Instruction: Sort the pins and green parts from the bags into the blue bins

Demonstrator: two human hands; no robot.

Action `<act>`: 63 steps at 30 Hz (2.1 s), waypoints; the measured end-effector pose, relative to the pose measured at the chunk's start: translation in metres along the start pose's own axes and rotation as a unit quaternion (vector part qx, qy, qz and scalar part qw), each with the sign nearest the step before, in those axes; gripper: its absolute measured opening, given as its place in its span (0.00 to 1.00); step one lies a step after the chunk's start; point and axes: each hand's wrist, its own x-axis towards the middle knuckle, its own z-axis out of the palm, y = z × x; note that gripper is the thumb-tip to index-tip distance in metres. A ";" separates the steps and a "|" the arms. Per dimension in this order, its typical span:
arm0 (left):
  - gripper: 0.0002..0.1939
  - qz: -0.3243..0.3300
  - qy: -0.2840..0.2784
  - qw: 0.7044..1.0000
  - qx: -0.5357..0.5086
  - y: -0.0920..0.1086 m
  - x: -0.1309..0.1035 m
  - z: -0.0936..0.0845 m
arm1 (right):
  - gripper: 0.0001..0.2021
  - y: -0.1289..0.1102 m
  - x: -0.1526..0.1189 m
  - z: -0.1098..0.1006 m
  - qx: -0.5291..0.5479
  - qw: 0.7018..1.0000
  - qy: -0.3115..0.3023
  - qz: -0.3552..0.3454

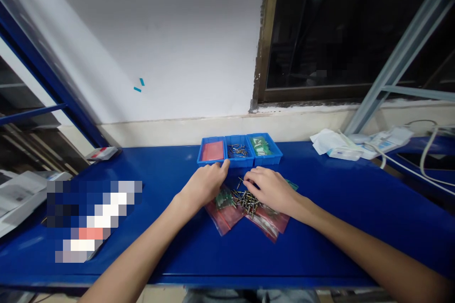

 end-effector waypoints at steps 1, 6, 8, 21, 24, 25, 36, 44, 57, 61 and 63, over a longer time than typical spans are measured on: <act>0.27 0.000 0.024 1.000 0.000 0.003 0.000 -0.001 | 0.10 0.000 0.000 0.001 0.015 1.000 0.005 0.000; 0.33 0.066 0.166 0.973 -0.144 0.022 0.000 -0.009 | 0.11 0.002 0.004 0.004 0.141 0.987 0.077 0.027; 0.32 0.102 0.198 0.946 -0.234 0.029 0.001 -0.009 | 0.11 0.002 0.007 0.002 0.194 0.975 0.094 0.045; 0.11 0.045 0.328 0.890 -0.314 0.025 0.011 0.012 | 0.09 0.013 0.014 0.000 0.441 0.887 0.061 0.121; 0.17 0.060 0.311 0.898 -0.305 0.023 0.012 0.013 | 0.10 0.011 0.014 -0.004 0.472 0.868 0.064 0.143; 0.18 0.063 0.305 0.901 -0.303 0.023 0.012 0.013 | 0.10 0.010 0.014 -0.005 0.481 0.862 0.065 0.145; 0.14 0.073 0.279 0.888 -0.359 0.021 0.013 0.014 | 0.11 0.006 0.012 -0.003 0.450 0.880 0.117 0.098; 0.15 0.009 0.278 0.875 -0.395 0.023 0.013 0.009 | 0.08 0.009 0.010 0.001 0.447 0.877 0.150 0.091; 0.21 -0.011 0.286 0.872 -0.398 0.018 0.013 0.011 | 0.20 0.013 0.012 0.003 0.457 0.873 0.150 0.083; 0.19 -0.004 0.279 0.875 -0.396 0.018 0.013 0.009 | 0.09 0.009 0.009 0.001 0.331 0.927 0.165 0.064; 0.17 -0.006 0.274 0.879 -0.391 0.020 0.013 0.007 | 0.07 0.009 0.008 -0.001 0.272 0.945 0.177 0.039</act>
